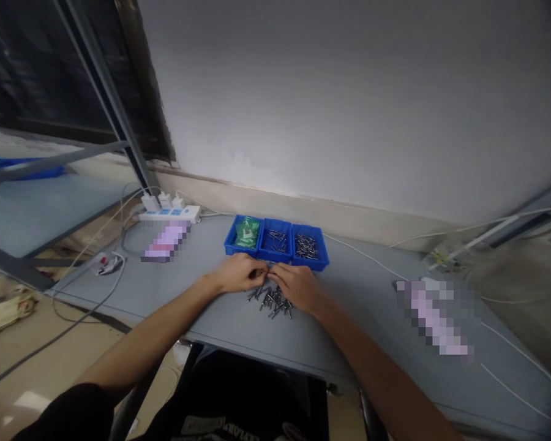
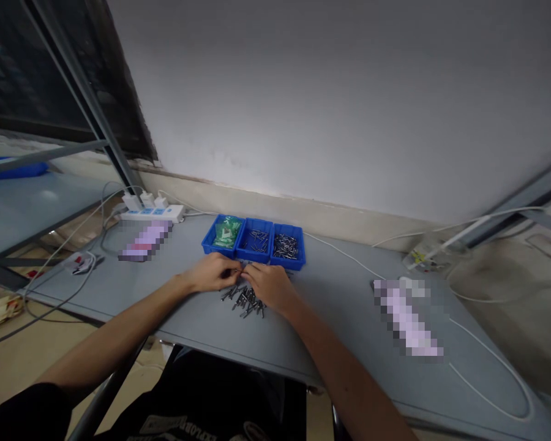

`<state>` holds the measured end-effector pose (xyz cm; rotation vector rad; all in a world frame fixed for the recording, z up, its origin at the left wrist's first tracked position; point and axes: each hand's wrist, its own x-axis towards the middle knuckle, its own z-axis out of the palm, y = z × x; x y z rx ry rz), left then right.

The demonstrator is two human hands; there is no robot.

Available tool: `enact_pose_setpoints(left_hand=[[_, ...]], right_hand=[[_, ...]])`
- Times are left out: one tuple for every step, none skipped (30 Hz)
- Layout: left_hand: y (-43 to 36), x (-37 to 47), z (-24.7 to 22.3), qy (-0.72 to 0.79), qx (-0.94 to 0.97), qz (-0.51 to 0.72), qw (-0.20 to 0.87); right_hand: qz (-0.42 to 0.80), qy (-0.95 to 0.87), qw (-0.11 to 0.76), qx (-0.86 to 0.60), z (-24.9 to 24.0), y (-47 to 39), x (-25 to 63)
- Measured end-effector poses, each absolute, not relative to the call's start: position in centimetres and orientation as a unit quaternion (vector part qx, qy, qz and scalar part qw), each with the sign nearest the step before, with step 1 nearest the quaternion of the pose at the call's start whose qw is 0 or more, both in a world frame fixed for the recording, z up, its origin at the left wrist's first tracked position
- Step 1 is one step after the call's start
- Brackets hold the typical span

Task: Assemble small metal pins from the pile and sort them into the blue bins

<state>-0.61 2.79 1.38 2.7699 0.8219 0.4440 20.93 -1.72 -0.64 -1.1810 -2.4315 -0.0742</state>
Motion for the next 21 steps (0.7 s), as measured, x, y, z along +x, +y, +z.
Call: enact_pose_setpoints(left_hand=[[2.8,-0.6,1.4,0.280,0.942,0.152,0.107],[2.7,-0.6,1.4,0.283,0.940,0.157,0.107],[2.7,-0.6,1.4,0.286,0.938,0.166,0.108],[2.7,-0.6,1.5,0.288,0.934,0.178,0.113],[2.7,-0.7,1.5,0.290,0.929,0.194,0.121],[2.6,-0.7,1.6,0.291,0.924,0.211,0.131],[2.7,-0.7,1.6,0.293,0.918,0.229,0.140],[2.7,-0.7,1.7,0.295,0.912,0.245,0.146],[2.7,-0.8,1.7,0.299,0.906,0.257,0.150],[2.8,-0.8,1.7,0.308,0.901,0.264,0.150],[2.9,-0.7,1.7,0.323,0.896,0.266,0.147],[3.0,-0.7,1.7,0.343,0.890,0.264,0.142],[3.1,-0.7,1.7,0.365,0.884,0.258,0.137],[3.2,-0.7,1.7,0.386,0.878,0.251,0.132],[3.4,-0.7,1.7,0.404,0.873,0.244,0.126],[3.5,-0.7,1.6,0.414,0.871,0.236,0.120],[3.7,-0.7,1.6,0.419,0.871,0.227,0.116],[3.8,-0.7,1.5,0.422,0.874,0.215,0.113],[3.9,-0.8,1.4,0.422,0.877,0.202,0.111],[4.0,-0.8,1.2,0.423,0.879,0.191,0.109],[4.0,-0.8,1.1,0.423,0.881,0.181,0.110]], right_hand=[[-0.033,-0.878,0.222,-0.422,-0.6,-1.7,21.0],[-0.039,-0.878,0.231,-0.416,-0.6,-1.8,21.1],[-0.044,-0.878,0.243,-0.410,-0.5,-1.7,21.2],[-0.050,-0.878,0.257,-0.401,-0.4,-1.7,21.5],[-0.057,-0.876,0.274,-0.393,-0.2,-1.6,21.8],[-0.066,-0.872,0.294,-0.387,-0.1,-1.4,22.1],[-0.075,-0.864,0.317,-0.385,0.1,-1.1,22.5],[-0.085,-0.849,0.343,-0.392,0.3,-0.8,22.8],[-0.094,-0.828,0.370,-0.412,0.5,-0.4,23.1],[-0.102,-0.799,0.391,-0.445,0.7,0.0,23.3],[-0.107,-0.768,0.400,-0.489,0.9,0.4,23.4],[-0.108,-0.740,0.394,-0.535,1.0,0.8,23.4],[-0.107,-0.718,0.375,-0.576,1.0,1.0,23.3],[-0.102,-0.707,0.351,-0.606,1.0,1.1,23.2],[-0.096,-0.706,0.324,-0.622,0.9,1.1,23.0],[-0.089,-0.713,0.301,-0.627,0.8,0.9,22.9],[-0.082,-0.727,0.280,-0.621,0.7,0.7,22.7],[-0.075,-0.746,0.257,-0.610,0.5,0.4,22.5],[-0.069,-0.767,0.228,-0.596,0.3,0.1,22.3],[-0.062,-0.786,0.193,-0.584,0.1,-0.2,22.1],[-0.057,-0.801,0.156,-0.575,-0.1,-0.4,21.8]])
